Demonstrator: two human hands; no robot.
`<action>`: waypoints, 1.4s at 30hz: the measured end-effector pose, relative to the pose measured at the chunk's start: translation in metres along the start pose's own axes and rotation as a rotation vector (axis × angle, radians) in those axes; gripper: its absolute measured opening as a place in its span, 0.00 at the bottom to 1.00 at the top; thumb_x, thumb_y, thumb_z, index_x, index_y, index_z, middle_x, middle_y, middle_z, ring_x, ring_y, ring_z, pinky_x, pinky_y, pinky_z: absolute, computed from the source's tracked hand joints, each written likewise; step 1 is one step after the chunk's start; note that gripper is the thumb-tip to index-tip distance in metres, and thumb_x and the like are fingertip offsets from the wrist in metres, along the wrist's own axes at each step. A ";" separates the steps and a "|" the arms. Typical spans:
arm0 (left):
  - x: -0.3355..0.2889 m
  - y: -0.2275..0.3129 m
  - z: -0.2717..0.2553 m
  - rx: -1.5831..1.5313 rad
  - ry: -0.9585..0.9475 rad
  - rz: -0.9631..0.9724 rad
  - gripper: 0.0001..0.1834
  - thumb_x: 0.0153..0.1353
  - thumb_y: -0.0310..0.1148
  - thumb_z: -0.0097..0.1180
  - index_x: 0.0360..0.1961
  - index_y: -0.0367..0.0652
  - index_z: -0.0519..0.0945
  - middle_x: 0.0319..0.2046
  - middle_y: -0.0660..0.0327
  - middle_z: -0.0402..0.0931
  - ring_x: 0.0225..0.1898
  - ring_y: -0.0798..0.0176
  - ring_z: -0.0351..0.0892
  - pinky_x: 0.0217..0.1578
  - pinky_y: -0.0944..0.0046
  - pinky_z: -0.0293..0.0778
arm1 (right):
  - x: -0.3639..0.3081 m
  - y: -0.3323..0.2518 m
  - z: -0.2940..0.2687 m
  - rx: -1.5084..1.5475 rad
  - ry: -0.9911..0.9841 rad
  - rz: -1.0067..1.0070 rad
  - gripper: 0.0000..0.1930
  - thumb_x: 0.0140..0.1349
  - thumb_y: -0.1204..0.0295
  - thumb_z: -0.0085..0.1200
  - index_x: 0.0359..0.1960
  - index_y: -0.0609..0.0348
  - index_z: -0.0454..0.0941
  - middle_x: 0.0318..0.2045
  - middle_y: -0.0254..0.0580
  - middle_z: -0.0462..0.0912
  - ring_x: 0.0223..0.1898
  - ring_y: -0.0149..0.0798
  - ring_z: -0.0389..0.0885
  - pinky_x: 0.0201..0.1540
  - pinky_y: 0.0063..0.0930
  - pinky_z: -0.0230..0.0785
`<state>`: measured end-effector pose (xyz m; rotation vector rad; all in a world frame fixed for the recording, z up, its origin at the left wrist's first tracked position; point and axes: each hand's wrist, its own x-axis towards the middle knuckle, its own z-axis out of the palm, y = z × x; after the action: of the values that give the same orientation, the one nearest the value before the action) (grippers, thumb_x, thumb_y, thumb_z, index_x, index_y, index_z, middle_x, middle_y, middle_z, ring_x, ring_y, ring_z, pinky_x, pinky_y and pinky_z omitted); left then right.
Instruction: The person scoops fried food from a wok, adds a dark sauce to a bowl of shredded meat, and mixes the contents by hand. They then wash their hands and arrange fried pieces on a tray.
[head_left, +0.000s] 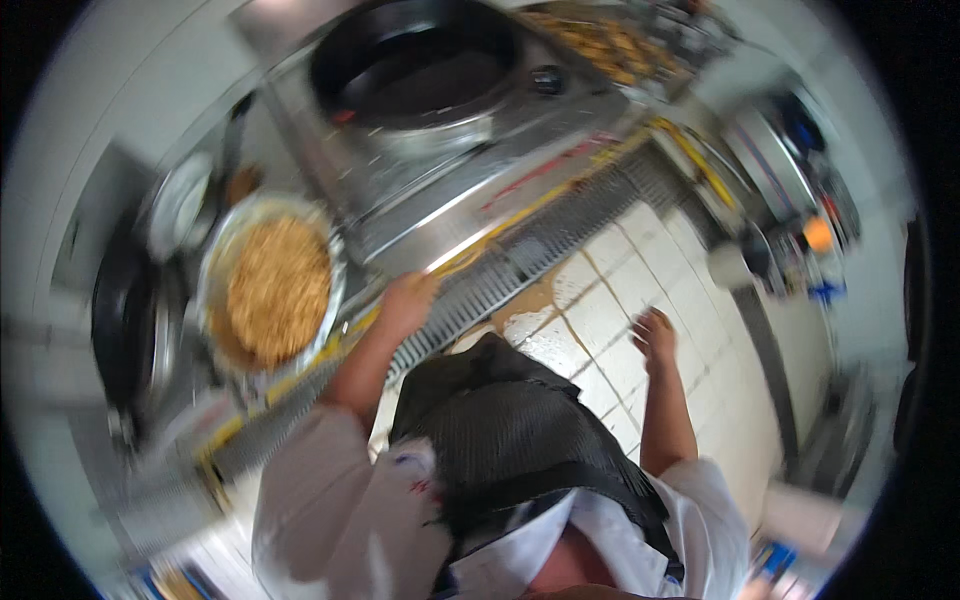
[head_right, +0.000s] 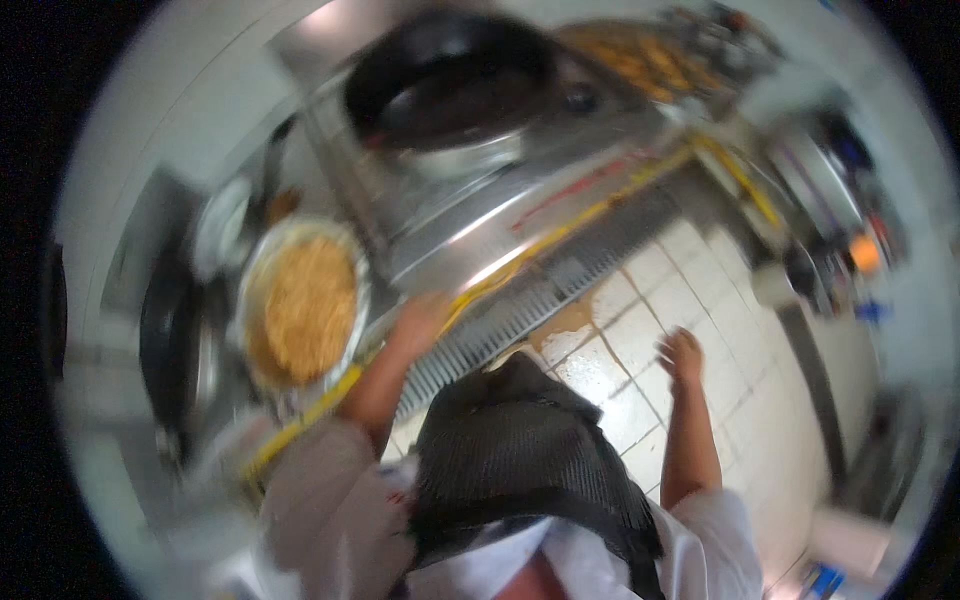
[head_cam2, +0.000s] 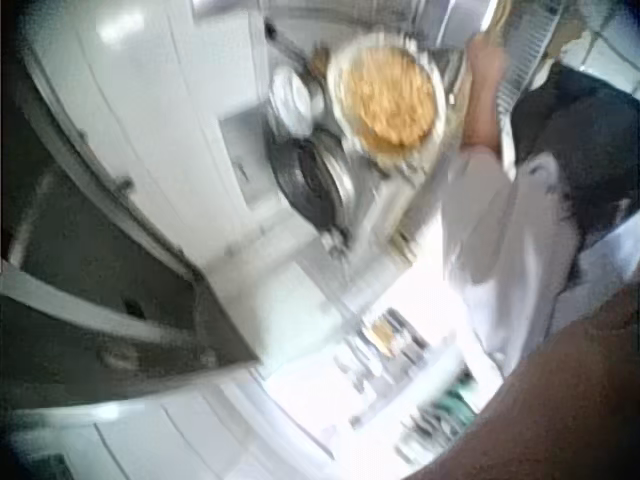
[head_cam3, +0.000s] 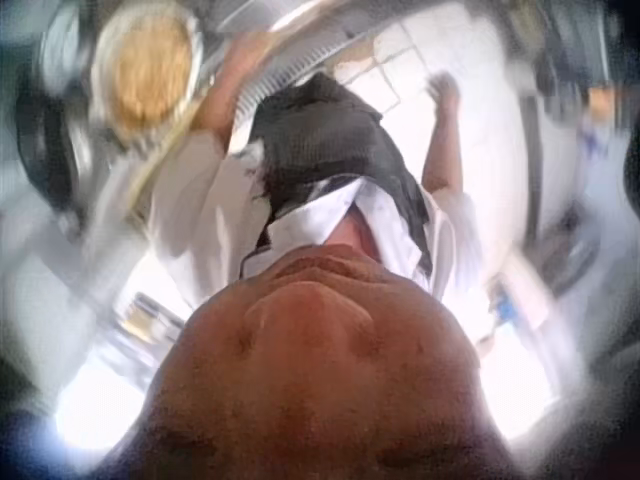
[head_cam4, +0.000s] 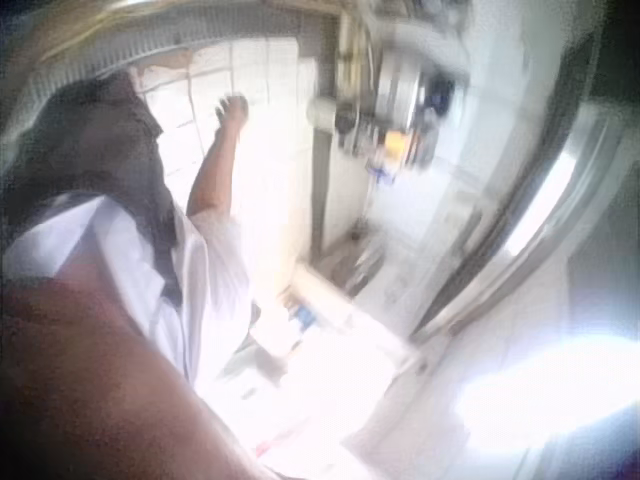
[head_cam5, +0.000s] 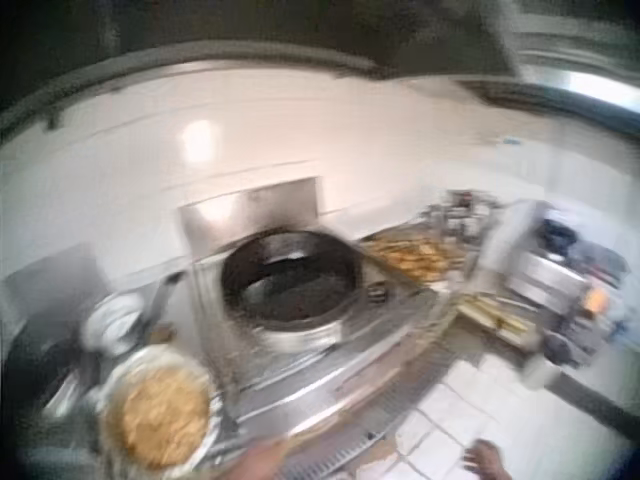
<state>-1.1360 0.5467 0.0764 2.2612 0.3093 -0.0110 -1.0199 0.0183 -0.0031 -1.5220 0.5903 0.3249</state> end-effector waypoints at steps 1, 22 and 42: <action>0.010 0.017 0.013 0.005 0.002 -0.056 0.23 0.69 0.47 0.49 0.39 0.34 0.83 0.35 0.39 0.82 0.38 0.36 0.82 0.41 0.42 0.75 | 0.020 -0.001 -0.018 0.014 0.054 -0.048 0.26 0.73 0.58 0.51 0.68 0.53 0.68 0.51 0.45 0.84 0.50 0.46 0.84 0.50 0.43 0.79; 0.053 0.039 0.072 -0.323 0.791 -0.433 0.39 0.72 0.46 0.54 0.74 0.30 0.58 0.69 0.32 0.63 0.71 0.36 0.64 0.71 0.52 0.61 | 0.211 -0.077 -0.033 -0.007 -0.285 0.491 0.42 0.71 0.45 0.52 0.80 0.42 0.46 0.76 0.53 0.57 0.70 0.64 0.64 0.66 0.59 0.66; -0.103 -0.294 -0.140 -1.603 1.319 -0.890 0.38 0.71 0.57 0.51 0.69 0.36 0.68 0.56 0.52 0.78 0.45 0.49 0.83 0.41 0.50 0.82 | -0.136 0.024 0.739 -0.907 -1.033 0.336 0.48 0.74 0.41 0.45 0.81 0.57 0.36 0.80 0.61 0.42 0.80 0.57 0.44 0.78 0.56 0.47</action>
<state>-1.3155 0.8120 -0.0412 0.1697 1.3336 0.9045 -1.0277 0.7703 0.0133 -1.7911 -0.1985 1.6815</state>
